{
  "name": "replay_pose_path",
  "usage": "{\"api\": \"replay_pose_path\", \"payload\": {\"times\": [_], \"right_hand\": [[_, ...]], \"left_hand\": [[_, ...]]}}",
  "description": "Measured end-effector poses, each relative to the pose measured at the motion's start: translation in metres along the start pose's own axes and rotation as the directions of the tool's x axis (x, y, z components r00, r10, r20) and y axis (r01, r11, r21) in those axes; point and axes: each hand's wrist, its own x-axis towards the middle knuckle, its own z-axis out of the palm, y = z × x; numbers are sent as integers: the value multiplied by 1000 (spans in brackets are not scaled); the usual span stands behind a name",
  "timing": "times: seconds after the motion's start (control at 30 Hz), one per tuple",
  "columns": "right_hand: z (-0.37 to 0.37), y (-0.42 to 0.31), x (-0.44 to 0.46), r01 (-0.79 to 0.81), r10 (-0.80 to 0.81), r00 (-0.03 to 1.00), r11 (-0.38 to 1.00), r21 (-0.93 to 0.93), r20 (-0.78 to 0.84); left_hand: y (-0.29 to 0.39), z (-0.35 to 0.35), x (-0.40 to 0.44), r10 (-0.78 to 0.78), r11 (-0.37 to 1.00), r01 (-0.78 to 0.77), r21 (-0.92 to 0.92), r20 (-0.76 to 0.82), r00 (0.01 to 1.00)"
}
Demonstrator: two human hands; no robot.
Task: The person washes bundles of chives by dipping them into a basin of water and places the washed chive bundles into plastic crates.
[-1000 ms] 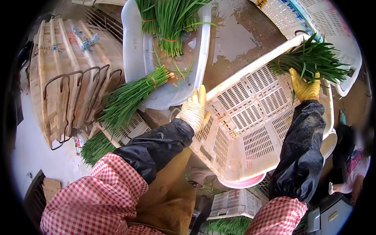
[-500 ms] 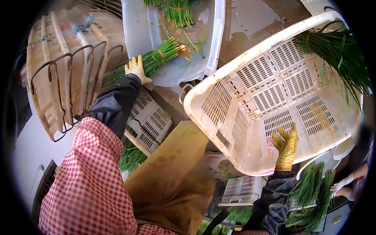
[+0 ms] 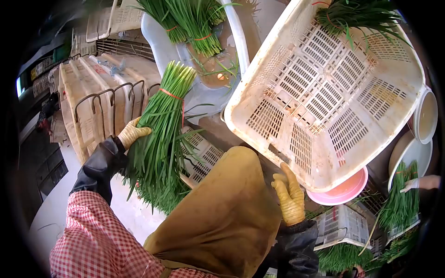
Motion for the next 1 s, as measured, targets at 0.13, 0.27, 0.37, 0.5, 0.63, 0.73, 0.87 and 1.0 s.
{"api": "replay_pose_path", "payload": {"times": [0.13, 0.27, 0.37, 0.5, 0.63, 0.73, 0.87, 1.0], "right_hand": [[23, 11, 5, 159, -190, 975, 960, 232, 117], [41, -21, -5, 340, -509, 839, 767, 544, 193], [8, -23, -50, 513, -687, 726, 555, 655, 14], [-55, 68, -103, 630, -612, 754, 568, 529, -241], [-91, 153, -153, 586, -402, 806, 443, 679, -434], [-111, 217, -153, 538, -270, 843, 416, 733, -465], [-154, 248, -118, 522, -22, 832, 368, 769, -554], [-219, 290, -11, 421, 79, 839, 533, 734, -538]], "left_hand": [[51, 8, -136, 62, 991, -76, 110, 129, 990], [81, 77, -190, 153, 958, -235, 164, 399, 904], [78, 170, -191, 158, 895, -368, 253, 591, 791], [37, 332, -200, 68, 944, -288, 163, 755, 652], [-45, 473, -184, 86, 980, -191, 46, 772, 629], [-103, 547, -161, 54, 989, -138, 60, 712, 700], [-152, 611, -112, -87, 991, 0, 131, 658, 748], [-196, 666, -35, -33, 977, -57, 205, 409, 912]]}}
